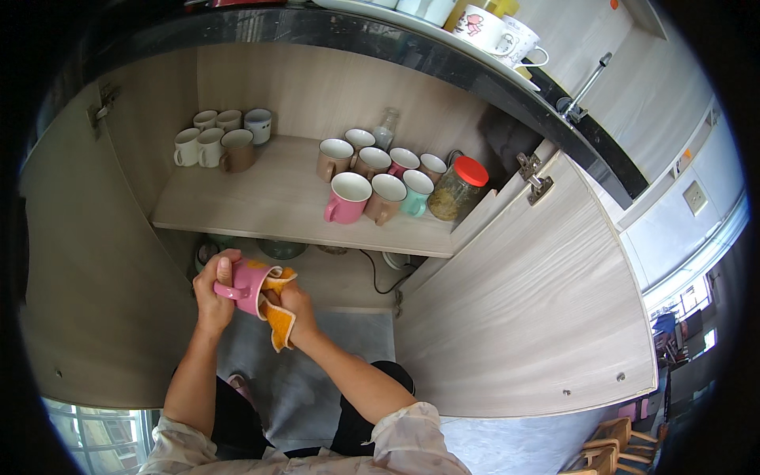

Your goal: The person rinses two mugs in a kitchen sink and carries them to a living room area. They open a cabinet and use a yellow cloth to dry the mugs and other mugs already stored on the shelves, placing them back in the cabinet.

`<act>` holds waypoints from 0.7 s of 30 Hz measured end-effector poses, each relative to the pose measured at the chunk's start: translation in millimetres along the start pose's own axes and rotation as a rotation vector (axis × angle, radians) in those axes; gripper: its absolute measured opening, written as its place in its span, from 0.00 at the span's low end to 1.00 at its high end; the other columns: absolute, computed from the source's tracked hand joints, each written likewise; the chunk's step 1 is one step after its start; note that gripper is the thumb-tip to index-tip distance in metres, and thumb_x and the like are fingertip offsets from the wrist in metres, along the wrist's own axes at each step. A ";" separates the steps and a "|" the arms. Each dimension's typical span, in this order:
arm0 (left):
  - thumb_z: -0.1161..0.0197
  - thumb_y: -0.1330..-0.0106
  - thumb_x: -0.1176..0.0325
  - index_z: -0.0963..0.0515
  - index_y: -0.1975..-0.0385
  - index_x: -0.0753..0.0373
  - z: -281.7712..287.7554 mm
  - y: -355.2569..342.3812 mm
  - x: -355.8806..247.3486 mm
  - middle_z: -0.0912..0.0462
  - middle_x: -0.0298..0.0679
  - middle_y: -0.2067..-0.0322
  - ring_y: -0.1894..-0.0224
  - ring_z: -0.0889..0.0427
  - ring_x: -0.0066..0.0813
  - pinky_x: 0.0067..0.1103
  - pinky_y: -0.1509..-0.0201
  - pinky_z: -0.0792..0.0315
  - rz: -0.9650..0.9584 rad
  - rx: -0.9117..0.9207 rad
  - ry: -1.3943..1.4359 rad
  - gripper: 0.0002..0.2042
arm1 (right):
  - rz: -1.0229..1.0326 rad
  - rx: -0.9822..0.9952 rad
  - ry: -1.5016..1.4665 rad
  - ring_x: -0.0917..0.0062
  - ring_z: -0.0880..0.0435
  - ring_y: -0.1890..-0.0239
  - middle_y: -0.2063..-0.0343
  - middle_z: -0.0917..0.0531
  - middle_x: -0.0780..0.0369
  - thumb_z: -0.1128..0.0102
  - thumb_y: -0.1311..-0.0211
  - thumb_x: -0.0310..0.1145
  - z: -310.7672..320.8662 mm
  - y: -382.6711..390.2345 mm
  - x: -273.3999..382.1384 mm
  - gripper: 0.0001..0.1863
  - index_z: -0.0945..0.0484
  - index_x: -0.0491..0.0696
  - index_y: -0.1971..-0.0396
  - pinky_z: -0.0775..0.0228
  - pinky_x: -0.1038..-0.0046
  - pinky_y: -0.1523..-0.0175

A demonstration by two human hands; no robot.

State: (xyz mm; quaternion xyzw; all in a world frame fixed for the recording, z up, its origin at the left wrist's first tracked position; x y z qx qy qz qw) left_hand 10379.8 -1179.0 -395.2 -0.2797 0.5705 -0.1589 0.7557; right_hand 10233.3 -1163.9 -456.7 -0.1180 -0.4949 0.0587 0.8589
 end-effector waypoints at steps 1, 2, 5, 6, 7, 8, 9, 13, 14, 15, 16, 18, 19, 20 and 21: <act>0.55 0.33 0.58 0.25 0.67 0.69 1.6 -1.1 0.2 0.21 0.41 0.72 0.69 0.24 0.25 0.20 0.63 0.30 0.056 0.036 0.013 0.19 | 0.038 -0.019 0.114 0.65 0.21 0.75 0.78 0.23 0.54 0.42 0.49 0.40 2.4 -1.6 0.5 0.17 0.32 0.42 0.69 0.30 0.68 0.73; 0.55 0.33 0.57 0.25 0.68 0.70 3.1 -2.5 -0.5 0.21 0.41 0.73 0.70 0.24 0.25 0.20 0.63 0.31 0.113 0.072 0.027 0.19 | 0.074 -0.040 0.230 0.63 0.21 0.76 0.79 0.23 0.54 0.42 0.50 0.40 6.7 -3.0 1.2 0.17 0.31 0.42 0.71 0.30 0.67 0.74; 0.55 0.33 0.58 0.25 0.71 0.69 1.7 -3.0 6.1 0.22 0.39 0.78 0.74 0.26 0.23 0.20 0.67 0.31 0.226 0.181 0.028 0.19 | 0.331 -0.146 0.380 0.62 0.23 0.81 0.82 0.23 0.56 0.40 0.52 0.38 20.8 -5.9 13.6 0.15 0.31 0.40 0.75 0.30 0.65 0.75; 0.54 0.33 0.59 0.24 0.72 0.69 1.3 -2.0 8.8 0.22 0.39 0.79 0.76 0.26 0.23 0.20 0.69 0.31 0.252 0.216 0.041 0.18 | 0.412 -0.169 0.369 0.62 0.23 0.81 0.83 0.24 0.56 0.40 0.53 0.37 24.9 -6.4 14.7 0.15 0.30 0.40 0.75 0.30 0.65 0.76; 0.53 0.34 0.60 0.24 0.73 0.69 1.3 -0.7 11.9 0.22 0.40 0.80 0.77 0.26 0.23 0.21 0.71 0.32 0.278 0.251 0.053 0.18 | 0.494 -0.191 0.358 0.62 0.23 0.81 0.83 0.24 0.56 0.40 0.53 0.37 29.0 -6.3 15.9 0.15 0.30 0.40 0.75 0.30 0.66 0.76; 0.53 0.34 0.60 0.24 0.74 0.69 -0.2 1.9 19.6 0.23 0.38 0.81 0.78 0.28 0.21 0.20 0.72 0.33 0.344 0.283 0.140 0.17 | 0.573 -0.188 0.366 0.63 0.24 0.82 0.83 0.24 0.57 0.40 0.55 0.35 32.3 -5.5 18.1 0.13 0.29 0.42 0.74 0.31 0.67 0.76; 0.52 0.35 0.60 0.25 0.75 0.69 -1.3 2.7 20.1 0.23 0.38 0.81 0.78 0.28 0.21 0.19 0.73 0.33 0.414 0.321 0.179 0.17 | 0.584 -0.161 0.345 0.63 0.24 0.81 0.83 0.24 0.56 0.40 0.55 0.35 35.2 -4.3 18.0 0.12 0.29 0.43 0.74 0.31 0.67 0.75; 0.53 0.35 0.57 0.25 0.77 0.69 -3.2 7.3 22.6 0.23 0.38 0.81 0.78 0.27 0.21 0.17 0.73 0.33 0.639 0.366 0.332 0.20 | 0.324 -0.140 -0.228 0.74 0.23 0.77 0.78 0.23 0.63 0.46 0.45 0.38 31.1 -0.1 3.8 0.10 0.28 0.46 0.72 0.31 0.75 0.72; 0.53 0.35 0.56 0.25 0.77 0.69 -3.9 10.0 25.3 0.23 0.38 0.81 0.78 0.27 0.22 0.17 0.73 0.33 0.664 0.319 0.364 0.21 | 0.057 -0.151 -0.577 0.77 0.24 0.76 0.77 0.23 0.64 0.48 0.42 0.40 22.5 0.3 1.8 0.11 0.28 0.47 0.70 0.31 0.76 0.71; 0.54 0.35 0.54 0.25 0.76 0.70 -5.7 10.3 23.4 0.23 0.38 0.80 0.78 0.27 0.22 0.17 0.72 0.33 0.687 0.275 0.400 0.22 | -0.218 -0.160 -0.915 0.80 0.24 0.74 0.76 0.24 0.66 0.51 0.39 0.42 17.7 1.6 1.3 0.12 0.29 0.48 0.69 0.31 0.78 0.70; 0.56 0.34 0.52 0.25 0.74 0.70 -8.3 11.3 17.0 0.22 0.40 0.78 0.77 0.25 0.23 0.18 0.71 0.32 0.638 0.249 0.386 0.23 | -0.439 -0.125 -1.221 0.85 0.27 0.72 0.72 0.26 0.70 0.56 0.36 0.45 16.7 0.6 4.7 0.14 0.30 0.50 0.63 0.32 0.81 0.68; 0.56 0.34 0.52 0.25 0.73 0.69 -25.9 12.2 -1.0 0.22 0.40 0.76 0.75 0.25 0.23 0.18 0.69 0.32 0.566 0.140 0.465 0.23 | -0.506 0.105 -1.554 0.81 0.24 0.67 0.66 0.24 0.66 0.59 0.35 0.47 -18.4 2.5 -47.6 0.17 0.31 0.50 0.57 0.29 0.78 0.62; 0.56 0.34 0.52 0.25 0.72 0.69 -28.0 11.5 -5.8 0.22 0.40 0.75 0.74 0.25 0.23 0.18 0.68 0.31 0.529 0.079 0.499 0.23 | -0.594 0.234 -1.654 0.80 0.23 0.64 0.64 0.23 0.66 0.61 0.35 0.47 -29.2 0.6 -44.3 0.18 0.31 0.50 0.57 0.28 0.77 0.60; 0.55 0.34 0.53 0.26 0.72 0.69 -31.0 14.5 -2.4 0.22 0.40 0.73 0.71 0.26 0.23 0.18 0.65 0.32 0.562 0.053 0.533 0.22 | -0.550 0.260 -1.685 0.80 0.23 0.63 0.63 0.23 0.65 0.62 0.35 0.47 -29.0 4.4 -44.6 0.19 0.31 0.50 0.56 0.28 0.77 0.59; 0.55 0.34 0.54 0.26 0.72 0.69 -28.9 18.7 6.0 0.23 0.39 0.73 0.70 0.26 0.22 0.18 0.65 0.32 0.610 0.028 0.551 0.21 | -0.515 0.305 -1.716 0.79 0.23 0.62 0.63 0.23 0.65 0.62 0.35 0.47 -20.5 9.2 -15.1 0.19 0.31 0.50 0.56 0.28 0.76 0.58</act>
Point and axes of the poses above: each hand's wrist, its own y-axis away from the middle knuckle, its own z-axis out of the back of the hand, x = y × z, the point moved 3 cm from there along -y, towards the middle knuckle
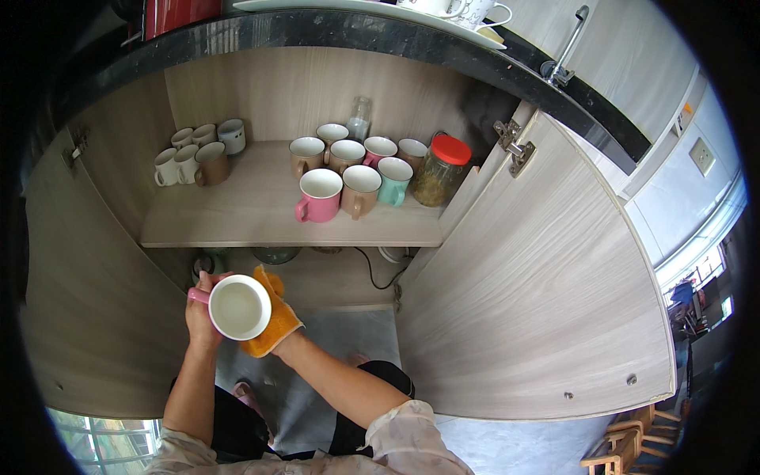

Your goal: The person rinses two mugs in a kitchen sink and carries them to a living room area. They open a cabinet and use a yellow cloth to dry the mugs and other mugs already stored on the shelves, placing them back in the cabinet.

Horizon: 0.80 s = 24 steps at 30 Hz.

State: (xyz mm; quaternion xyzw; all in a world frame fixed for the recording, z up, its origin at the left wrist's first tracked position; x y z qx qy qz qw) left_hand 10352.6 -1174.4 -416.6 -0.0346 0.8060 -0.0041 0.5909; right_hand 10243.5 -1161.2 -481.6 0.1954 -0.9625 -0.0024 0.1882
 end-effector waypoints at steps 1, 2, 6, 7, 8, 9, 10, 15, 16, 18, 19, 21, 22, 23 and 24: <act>0.54 0.34 0.54 0.26 0.72 0.70 0.6 0.8 6.8 0.23 0.39 0.73 0.70 0.26 0.22 0.17 0.64 0.32 0.043 -0.015 0.030 0.21 | 0.004 0.049 -0.014 0.78 0.23 0.61 0.62 0.23 0.65 0.63 0.35 0.47 -17.4 9.0 2.9 0.19 0.30 0.50 0.56 0.28 0.76 0.57; 0.54 0.34 0.55 0.26 0.73 0.70 0.7 1.4 9.7 0.23 0.38 0.74 0.69 0.26 0.21 0.17 0.64 0.32 0.087 -0.031 0.061 0.21 | 0.003 0.015 -0.058 0.79 0.23 0.62 0.62 0.23 0.65 0.62 0.35 0.46 -12.5 5.8 3.7 0.18 0.30 0.50 0.57 0.28 0.76 0.58; 0.48 0.36 0.63 0.28 0.69 0.68 -4.9 -5.8 22.6 0.24 0.34 0.73 0.71 0.28 0.18 0.14 0.67 0.34 -0.172 0.002 -0.106 0.12 | 0.099 -0.133 -0.092 0.79 0.22 0.64 0.66 0.22 0.65 0.61 0.35 0.44 -4.8 15.7 12.6 0.16 0.28 0.49 0.61 0.27 0.75 0.61; 0.44 0.40 0.69 0.28 0.68 0.66 -4.3 -5.1 21.0 0.25 0.34 0.73 0.72 0.28 0.19 0.15 0.68 0.33 -0.170 -0.070 -0.180 0.07 | 0.113 -0.127 -0.085 0.79 0.22 0.65 0.66 0.22 0.65 0.62 0.35 0.43 -6.0 16.6 16.3 0.16 0.28 0.49 0.62 0.27 0.75 0.61; 0.43 0.41 0.70 0.28 0.68 0.65 -6.1 -2.5 15.9 0.25 0.35 0.73 0.73 0.28 0.20 0.16 0.68 0.33 -0.254 -0.119 -0.283 0.06 | 0.126 -0.120 -0.078 0.79 0.22 0.65 0.67 0.22 0.65 0.62 0.35 0.43 -6.3 16.8 18.5 0.15 0.28 0.49 0.63 0.27 0.75 0.61; 0.42 0.42 0.71 0.28 0.69 0.65 -11.7 0.6 8.4 0.25 0.35 0.74 0.73 0.29 0.20 0.17 0.69 0.33 -0.340 -0.164 -0.387 0.06 | 0.119 -0.086 -0.062 0.78 0.22 0.65 0.67 0.22 0.65 0.62 0.35 0.42 -3.7 14.3 19.6 0.15 0.28 0.49 0.63 0.27 0.75 0.61; 0.41 0.43 0.72 0.28 0.69 0.64 -17.4 4.2 1.1 0.25 0.35 0.74 0.74 0.29 0.20 0.18 0.69 0.33 -0.427 -0.210 -0.490 0.05 | 0.112 -0.052 -0.046 0.78 0.22 0.66 0.67 0.22 0.65 0.62 0.35 0.42 2.9 8.9 19.9 0.15 0.28 0.49 0.64 0.26 0.75 0.62; 0.44 0.60 0.82 0.31 0.69 0.63 -24.9 17.1 -23.1 0.27 0.43 0.77 0.74 0.26 0.44 0.31 0.71 0.31 -0.932 0.074 -1.141 0.15 | 0.060 -0.104 -0.078 0.77 0.22 0.67 0.68 0.22 0.64 0.62 0.36 0.40 18.9 0.3 21.3 0.13 0.29 0.49 0.65 0.26 0.76 0.64; 0.44 0.58 0.82 0.32 0.69 0.63 -26.8 20.5 -25.9 0.27 0.44 0.77 0.74 0.26 0.45 0.32 0.71 0.31 -0.875 0.108 -1.186 0.13 | 0.075 -0.151 0.000 0.77 0.22 0.67 0.69 0.22 0.63 0.62 0.36 0.40 18.8 0.1 23.3 0.13 0.29 0.49 0.65 0.26 0.76 0.65; 0.46 0.53 0.82 0.33 0.71 0.64 -30.5 28.2 -30.6 0.27 0.47 0.78 0.73 0.26 0.47 0.34 0.71 0.31 -0.763 0.183 -1.264 0.09 | 0.055 -0.132 0.029 0.76 0.22 0.68 0.68 0.22 0.63 0.62 0.36 0.39 24.4 1.3 26.4 0.13 0.29 0.49 0.64 0.26 0.75 0.65; 0.47 0.52 0.80 0.35 0.73 0.65 -32.4 31.3 -34.0 0.27 0.49 0.77 0.72 0.26 0.49 0.36 0.70 0.32 -0.692 0.221 -1.308 0.07 | 0.018 -0.066 -0.019 0.76 0.21 0.68 0.68 0.22 0.63 0.62 0.36 0.39 32.7 1.6 28.1 0.13 0.29 0.48 0.64 0.26 0.75 0.65; 0.47 0.51 0.79 0.34 0.73 0.66 -30.7 37.4 -39.8 0.27 0.50 0.77 0.73 0.26 0.50 0.35 0.69 0.32 -0.580 0.281 -1.283 0.07 | -0.005 -0.031 -0.031 0.75 0.21 0.68 0.68 0.22 0.62 0.62 0.36 0.39 37.9 1.9 28.4 0.13 0.29 0.48 0.64 0.25 0.74 0.66; 0.46 0.51 0.78 0.34 0.73 0.66 -28.3 39.7 -41.9 0.27 0.50 0.77 0.73 0.26 0.50 0.35 0.69 0.32 -0.521 0.306 -1.272 0.06 | 0.008 -0.063 0.005 0.74 0.21 0.68 0.68 0.22 0.62 0.62 0.36 0.39 35.1 2.1 28.0 0.14 0.29 0.47 0.64 0.25 0.74 0.67; 0.46 0.51 0.77 0.33 0.74 0.67 -27.4 41.1 -44.4 0.28 0.50 0.77 0.73 0.27 0.50 0.35 0.69 0.32 -0.500 0.346 -1.239 0.05 | 0.022 -0.094 0.041 0.74 0.21 0.69 0.68 0.22 0.61 0.62 0.36 0.40 32.4 2.5 27.7 0.14 0.29 0.47 0.64 0.25 0.73 0.67; 0.46 0.51 0.77 0.33 0.75 0.67 -27.2 41.2 -46.6 0.28 0.51 0.77 0.73 0.27 0.50 0.34 0.70 0.32 -0.479 0.386 -1.204 0.05 | 0.030 -0.133 0.062 0.74 0.20 0.68 0.67 0.22 0.61 0.61 0.37 0.40 28.5 4.4 28.9 0.14 0.28 0.47 0.64 0.24 0.73 0.67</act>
Point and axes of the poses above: each hand's wrist, its own y-axis away from the middle knuckle, its own z-axis out of the back of the hand, x = y × z, the point moved 3 cm from there along -y, towards the middle knuckle
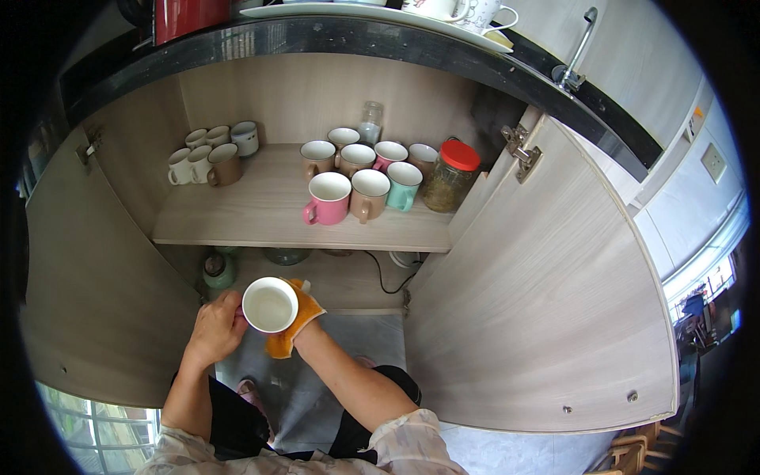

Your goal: The person rinses two mugs in a kitchen sink and carries them to a living room area. They open a cabinet and use a yellow cloth to dry the mugs and other mugs already stored on the shelves, placing them back in the cabinet.

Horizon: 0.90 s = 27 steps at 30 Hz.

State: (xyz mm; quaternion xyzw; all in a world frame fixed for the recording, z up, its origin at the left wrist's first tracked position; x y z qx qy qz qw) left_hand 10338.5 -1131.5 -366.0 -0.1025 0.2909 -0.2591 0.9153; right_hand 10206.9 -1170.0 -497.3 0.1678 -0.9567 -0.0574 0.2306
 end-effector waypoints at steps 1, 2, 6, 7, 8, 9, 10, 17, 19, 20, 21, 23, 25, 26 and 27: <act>0.47 0.51 0.76 0.33 0.76 0.68 1.8 -0.4 0.0 0.28 0.51 0.77 0.74 0.28 0.51 0.33 0.70 0.32 -0.009 0.030 0.044 0.04 | 0.009 -0.039 0.022 0.74 0.20 0.68 0.67 0.21 0.61 0.61 0.37 0.39 -3.9 3.1 2.1 0.14 0.28 0.47 0.64 0.24 0.73 0.67; 0.46 0.51 0.75 0.32 0.76 0.68 3.1 -1.0 1.9 0.28 0.50 0.76 0.73 0.28 0.49 0.33 0.69 0.32 0.016 0.077 0.103 0.04 | 0.017 -0.077 0.043 0.74 0.20 0.68 0.67 0.21 0.61 0.61 0.37 0.39 -5.1 4.5 3.0 0.14 0.28 0.46 0.64 0.24 0.73 0.67; 0.46 0.51 0.72 0.29 0.77 0.68 -1.8 -0.2 14.7 0.29 0.47 0.75 0.72 0.28 0.45 0.31 0.66 0.33 0.112 0.235 0.324 0.06 | 0.003 -0.006 0.022 0.74 0.20 0.68 0.68 0.21 0.61 0.60 0.36 0.38 -1.9 0.3 5.7 0.14 0.28 0.45 0.63 0.24 0.73 0.65; 0.47 0.51 0.72 0.29 0.76 0.68 -4.5 1.3 20.1 0.29 0.47 0.75 0.72 0.28 0.44 0.30 0.66 0.34 0.143 0.265 0.372 0.06 | 0.019 -0.021 0.032 0.75 0.20 0.68 0.69 0.21 0.61 0.60 0.36 0.38 -4.2 0.3 6.7 0.14 0.28 0.45 0.64 0.24 0.73 0.66; 0.47 0.50 0.72 0.28 0.75 0.69 -5.2 1.9 22.9 0.28 0.46 0.75 0.73 0.28 0.41 0.29 0.66 0.33 0.157 0.284 0.412 0.07 | 0.036 -0.035 0.043 0.75 0.20 0.68 0.69 0.21 0.61 0.60 0.36 0.38 -6.4 0.2 7.8 0.14 0.28 0.45 0.64 0.24 0.74 0.66; 0.47 0.49 0.71 0.28 0.74 0.69 -6.4 2.6 25.7 0.28 0.44 0.76 0.73 0.27 0.38 0.27 0.66 0.32 0.172 0.304 0.453 0.07 | 0.052 -0.051 0.054 0.75 0.20 0.68 0.69 0.21 0.61 0.60 0.36 0.39 -11.9 1.9 10.1 0.14 0.27 0.45 0.64 0.24 0.74 0.66; 0.47 0.48 0.71 0.27 0.73 0.69 -7.4 3.2 27.1 0.27 0.43 0.76 0.73 0.27 0.34 0.26 0.66 0.32 0.186 0.323 0.494 0.08 | 0.048 -0.053 0.042 0.75 0.20 0.70 0.70 0.21 0.62 0.58 0.37 0.38 -17.3 4.3 12.2 0.13 0.27 0.46 0.66 0.25 0.74 0.67; 0.48 0.40 0.66 0.26 0.67 0.70 -11.7 5.1 30.1 0.23 0.38 0.73 0.71 0.24 0.22 0.20 0.63 0.28 0.440 0.425 0.963 0.12 | 0.021 -0.123 0.161 0.76 0.22 0.67 0.68 0.22 0.62 0.61 0.36 0.39 -33.7 11.3 25.5 0.14 0.29 0.47 0.63 0.27 0.74 0.64; 0.47 0.40 0.65 0.26 0.66 0.70 -15.9 4.7 32.4 0.23 0.38 0.73 0.71 0.24 0.23 0.21 0.63 0.28 0.480 0.384 1.078 0.13 | 0.033 -0.103 0.180 0.77 0.22 0.66 0.67 0.22 0.63 0.61 0.36 0.39 -17.0 2.4 24.4 0.14 0.29 0.47 0.63 0.28 0.76 0.62; 0.47 0.40 0.66 0.26 0.65 0.71 -17.0 4.5 33.0 0.23 0.39 0.73 0.71 0.23 0.24 0.21 0.63 0.28 0.479 0.364 1.094 0.13 | 0.038 -0.095 0.152 0.76 0.22 0.67 0.68 0.22 0.62 0.60 0.37 0.38 -9.3 -3.6 22.9 0.13 0.29 0.46 0.64 0.28 0.75 0.63; 0.47 0.40 0.66 0.26 0.65 0.71 -18.6 4.1 33.4 0.22 0.40 0.74 0.72 0.22 0.26 0.21 0.64 0.27 0.477 0.346 1.111 0.13 | 0.045 -0.088 0.123 0.76 0.22 0.68 0.68 0.22 0.62 0.59 0.37 0.36 -4.9 -9.0 22.0 0.12 0.28 0.45 0.64 0.27 0.75 0.64; 0.47 0.41 0.66 0.26 0.65 0.71 -19.4 3.5 33.0 0.22 0.40 0.74 0.72 0.21 0.27 0.21 0.64 0.26 0.478 0.324 1.125 0.12 | 0.043 -0.063 0.090 0.75 0.22 0.68 0.68 0.22 0.61 0.58 0.38 0.35 4.8 -16.4 19.5 0.11 0.28 0.45 0.65 0.27 0.74 0.65; 0.47 0.41 0.67 0.26 0.65 0.71 -20.5 2.9 33.0 0.22 0.40 0.74 0.72 0.21 0.27 0.22 0.64 0.26 0.486 0.319 1.122 0.12 | 0.025 -0.029 0.081 0.75 0.22 0.68 0.68 0.22 0.61 0.58 0.38 0.34 9.7 -19.4 18.1 0.11 0.28 0.45 0.65 0.27 0.74 0.65; 0.47 0.41 0.67 0.26 0.65 0.71 -21.0 2.6 32.9 0.22 0.40 0.74 0.72 0.21 0.27 0.22 0.64 0.26 0.483 0.320 1.127 0.12 | 0.025 -0.022 0.069 0.75 0.22 0.68 0.68 0.22 0.61 0.58 0.38 0.34 12.9 -22.1 17.3 0.11 0.28 0.45 0.65 0.27 0.74 0.65; 0.46 0.41 0.67 0.26 0.65 0.71 -22.0 2.1 32.6 0.22 0.40 0.74 0.72 0.21 0.27 0.22 0.64 0.26 0.480 0.323 1.132 0.12 | 0.025 -0.016 0.057 0.75 0.22 0.68 0.68 0.22 0.61 0.58 0.38 0.35 15.4 -24.6 17.1 0.11 0.28 0.45 0.65 0.27 0.74 0.65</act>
Point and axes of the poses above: each hand's wrist, its own y-axis away from the middle knuckle, its own z-axis out of the back of the hand, x = y × z, the point moved 3 cm from there along -y, towards the middle knuckle
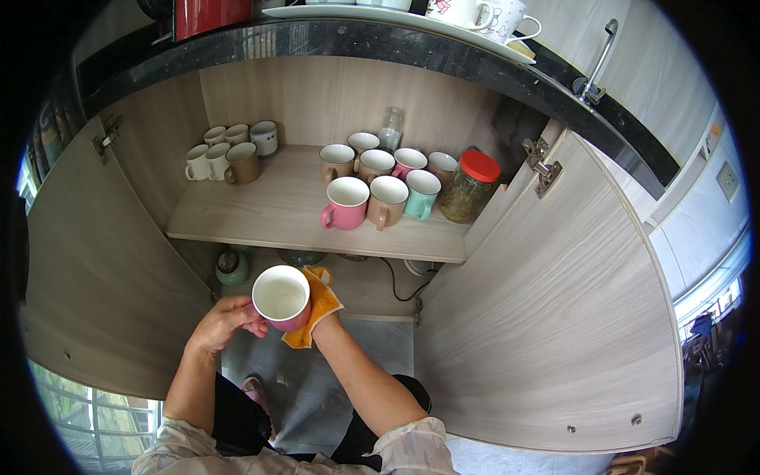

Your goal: The person rinses two mugs in a kitchen sink and carries them to a living room area. They open a cabinet and use a yellow cloth to dry the mugs and other mugs already stored on the shelves, placing them back in the cabinet.

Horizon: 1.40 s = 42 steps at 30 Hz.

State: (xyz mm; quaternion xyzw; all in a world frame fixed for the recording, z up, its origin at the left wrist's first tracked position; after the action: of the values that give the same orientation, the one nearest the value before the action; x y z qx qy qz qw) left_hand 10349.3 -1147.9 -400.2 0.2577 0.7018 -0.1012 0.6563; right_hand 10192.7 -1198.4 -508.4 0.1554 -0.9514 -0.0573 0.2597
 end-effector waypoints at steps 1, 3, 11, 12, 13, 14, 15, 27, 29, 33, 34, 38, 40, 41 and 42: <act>0.46 0.41 0.67 0.26 0.65 0.71 -0.7 -0.7 0.2 0.22 0.40 0.74 0.72 0.21 0.27 0.22 0.64 0.26 -0.001 0.005 0.004 0.12 | 0.000 0.006 -0.012 0.75 0.22 0.68 0.68 0.22 0.61 0.57 0.38 0.35 2.8 -1.5 -0.5 0.11 0.28 0.45 0.65 0.27 0.74 0.65; 0.47 0.41 0.67 0.26 0.66 0.70 -1.8 -0.6 -1.4 0.22 0.40 0.73 0.71 0.22 0.27 0.22 0.64 0.26 -0.005 0.005 0.000 0.12 | 0.005 -0.032 -0.015 0.75 0.22 0.68 0.69 0.22 0.62 0.57 0.38 0.35 7.7 -1.7 -0.8 0.11 0.28 0.46 0.65 0.27 0.74 0.65; 0.48 0.39 0.63 0.27 0.66 0.69 0.8 -2.2 3.3 0.23 0.39 0.73 0.70 0.22 0.28 0.24 0.62 0.27 -0.037 -0.027 0.083 0.13 | 0.112 -0.121 -0.081 0.75 0.25 0.63 0.65 0.24 0.63 0.54 0.38 0.41 -9.6 11.5 11.4 0.12 0.28 0.48 0.64 0.30 0.73 0.59; 0.49 0.39 0.62 0.27 0.66 0.69 -0.1 -1.9 1.5 0.24 0.39 0.73 0.70 0.22 0.29 0.24 0.62 0.27 -0.044 -0.027 0.084 0.14 | 0.147 -0.175 -0.088 0.76 0.25 0.63 0.65 0.24 0.63 0.52 0.38 0.41 -17.7 16.4 14.6 0.12 0.29 0.48 0.64 0.31 0.74 0.59; 0.49 0.39 0.62 0.27 0.66 0.69 -1.0 -2.2 0.3 0.24 0.39 0.73 0.70 0.22 0.29 0.24 0.62 0.27 -0.051 -0.027 0.085 0.14 | 0.182 -0.230 -0.095 0.76 0.25 0.63 0.65 0.24 0.63 0.51 0.39 0.41 -21.2 18.6 17.9 0.12 0.29 0.48 0.64 0.31 0.74 0.59; 0.49 0.38 0.62 0.27 0.67 0.69 -1.4 -3.1 -0.1 0.24 0.39 0.74 0.70 0.22 0.30 0.25 0.62 0.27 -0.067 -0.037 0.092 0.14 | 0.319 -0.248 0.017 0.76 0.25 0.63 0.65 0.24 0.62 0.51 0.39 0.40 -15.1 14.3 24.3 0.12 0.30 0.48 0.63 0.31 0.74 0.59; 0.49 0.38 0.62 0.27 0.67 0.69 -2.6 -3.5 -0.5 0.24 0.39 0.74 0.70 0.23 0.30 0.25 0.62 0.27 -0.082 -0.046 0.098 0.13 | 0.456 -0.266 0.128 0.77 0.25 0.63 0.64 0.25 0.62 0.50 0.39 0.39 -11.5 10.8 32.6 0.12 0.31 0.47 0.61 0.31 0.74 0.59; 0.49 0.40 0.62 0.28 0.70 0.69 -0.8 -13.5 -3.7 0.25 0.39 0.78 0.70 0.23 0.31 0.27 0.62 0.27 -0.229 -0.158 0.256 0.13 | 0.623 -0.571 1.141 0.74 0.25 0.60 0.56 0.27 0.56 0.47 0.47 0.28 -20.0 9.9 95.6 0.39 0.57 0.47 0.37 0.32 0.76 0.56; 0.49 0.40 0.62 0.28 0.70 0.68 1.7 -15.5 -3.0 0.25 0.39 0.78 0.70 0.23 0.31 0.27 0.63 0.27 -0.237 -0.174 0.265 0.13 | 0.585 -0.528 1.110 0.75 0.25 0.59 0.55 0.27 0.57 0.47 0.47 0.27 -13.3 1.6 96.9 0.40 0.59 0.48 0.37 0.32 0.77 0.56; 0.49 0.40 0.61 0.29 0.72 0.67 7.0 -19.1 -1.1 0.25 0.38 0.77 0.71 0.23 0.31 0.27 0.63 0.27 -0.232 -0.222 0.269 0.12 | 0.545 -0.392 0.853 0.76 0.27 0.59 0.52 0.31 0.59 0.49 0.47 0.24 -9.9 -9.9 93.0 0.40 0.60 0.51 0.36 0.32 0.78 0.57; 0.48 0.40 0.61 0.29 0.73 0.66 7.6 -20.2 -0.8 0.25 0.38 0.77 0.71 0.23 0.31 0.27 0.63 0.27 -0.233 -0.230 0.268 0.12 | 0.542 -0.368 0.808 0.77 0.27 0.59 0.52 0.31 0.59 0.49 0.47 0.23 -7.1 -14.0 93.1 0.40 0.61 0.51 0.36 0.32 0.78 0.57; 0.48 0.40 0.61 0.29 0.74 0.65 11.1 -25.9 0.1 0.26 0.38 0.78 0.71 0.23 0.30 0.26 0.63 0.28 -0.226 -0.255 0.276 0.12 | 0.545 -0.337 0.700 0.77 0.26 0.61 0.55 0.28 0.59 0.50 0.47 0.24 -4.5 -22.9 92.3 0.40 0.61 0.53 0.36 0.32 0.78 0.57; 0.49 0.40 0.62 0.29 0.75 0.65 12.6 -28.4 0.5 0.26 0.38 0.78 0.71 0.23 0.30 0.26 0.63 0.28 -0.220 -0.268 0.283 0.12 | 0.532 -0.277 0.562 0.79 0.27 0.62 0.57 0.29 0.61 0.51 0.46 0.22 -6.2 -25.1 91.3 0.40 0.61 0.54 0.36 0.32 0.78 0.58; 0.49 0.40 0.62 0.29 0.75 0.65 13.2 -29.6 0.6 0.26 0.38 0.78 0.71 0.23 0.30 0.26 0.63 0.28 -0.218 -0.269 0.281 0.12 | 0.525 -0.247 0.492 0.79 0.27 0.63 0.58 0.29 0.62 0.51 0.46 0.21 -7.1 -26.2 91.0 0.41 0.62 0.54 0.36 0.32 0.79 0.59; 0.49 0.40 0.62 0.29 0.75 0.65 12.9 -31.7 1.0 0.26 0.37 0.78 0.71 0.23 0.30 0.26 0.63 0.28 -0.215 -0.266 0.280 0.12 | 0.527 -0.248 0.492 0.79 0.27 0.64 0.58 0.29 0.63 0.52 0.46 0.21 -6.1 -27.4 91.6 0.41 0.62 0.54 0.36 0.32 0.79 0.60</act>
State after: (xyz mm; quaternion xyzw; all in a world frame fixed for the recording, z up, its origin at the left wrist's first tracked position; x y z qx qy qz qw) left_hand 10344.8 -1180.7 -408.9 0.1040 0.8166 -0.0403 0.5663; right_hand 10128.3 -1254.3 -464.7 -0.1182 -0.8537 -0.0641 0.5032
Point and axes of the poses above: each hand's wrist, its own y-axis away from the middle knuckle, its own z-axis out of the back of the hand, x = y × z, the point moved 3 cm from there along -y, towards the middle knuckle
